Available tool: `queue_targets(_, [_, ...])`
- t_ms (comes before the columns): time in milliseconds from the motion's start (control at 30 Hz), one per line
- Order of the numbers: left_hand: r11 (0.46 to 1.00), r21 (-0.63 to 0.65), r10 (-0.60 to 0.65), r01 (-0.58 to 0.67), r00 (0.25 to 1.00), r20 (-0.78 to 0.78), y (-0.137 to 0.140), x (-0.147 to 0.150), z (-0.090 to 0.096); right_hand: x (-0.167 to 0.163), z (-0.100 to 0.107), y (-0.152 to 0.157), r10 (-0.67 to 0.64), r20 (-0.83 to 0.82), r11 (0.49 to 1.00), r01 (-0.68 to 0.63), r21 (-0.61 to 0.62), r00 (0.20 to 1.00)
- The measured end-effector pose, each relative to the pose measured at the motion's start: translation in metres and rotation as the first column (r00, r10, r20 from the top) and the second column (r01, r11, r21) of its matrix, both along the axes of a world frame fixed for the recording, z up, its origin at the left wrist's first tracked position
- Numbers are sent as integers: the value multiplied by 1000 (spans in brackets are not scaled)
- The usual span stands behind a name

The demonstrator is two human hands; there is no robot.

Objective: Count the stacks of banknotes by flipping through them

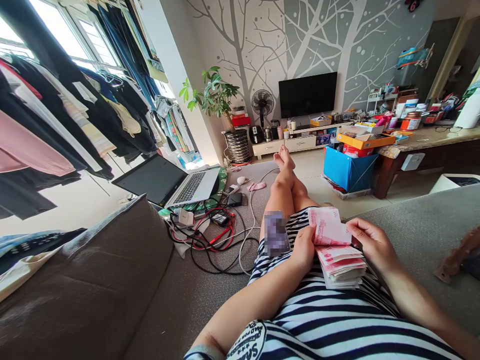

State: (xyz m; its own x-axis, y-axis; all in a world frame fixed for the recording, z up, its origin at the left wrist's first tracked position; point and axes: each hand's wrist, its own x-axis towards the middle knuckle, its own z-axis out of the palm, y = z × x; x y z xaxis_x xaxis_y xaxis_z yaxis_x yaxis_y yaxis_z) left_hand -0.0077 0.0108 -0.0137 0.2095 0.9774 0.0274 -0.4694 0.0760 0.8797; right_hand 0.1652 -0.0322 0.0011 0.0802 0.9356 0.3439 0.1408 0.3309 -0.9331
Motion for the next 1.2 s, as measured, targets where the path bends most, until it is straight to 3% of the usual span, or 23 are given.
queue_targets(633, [999, 33, 11, -10, 1000, -20, 5, 0, -10, -2, 2, -2, 7, -25, 1000, -7, -8, 1000])
queue_targets(1200, [1000, -6, -29, 30, 998, 56, 5, 2, -12, -1, 5, -3, 11, -37, 1000, -10, 11, 999])
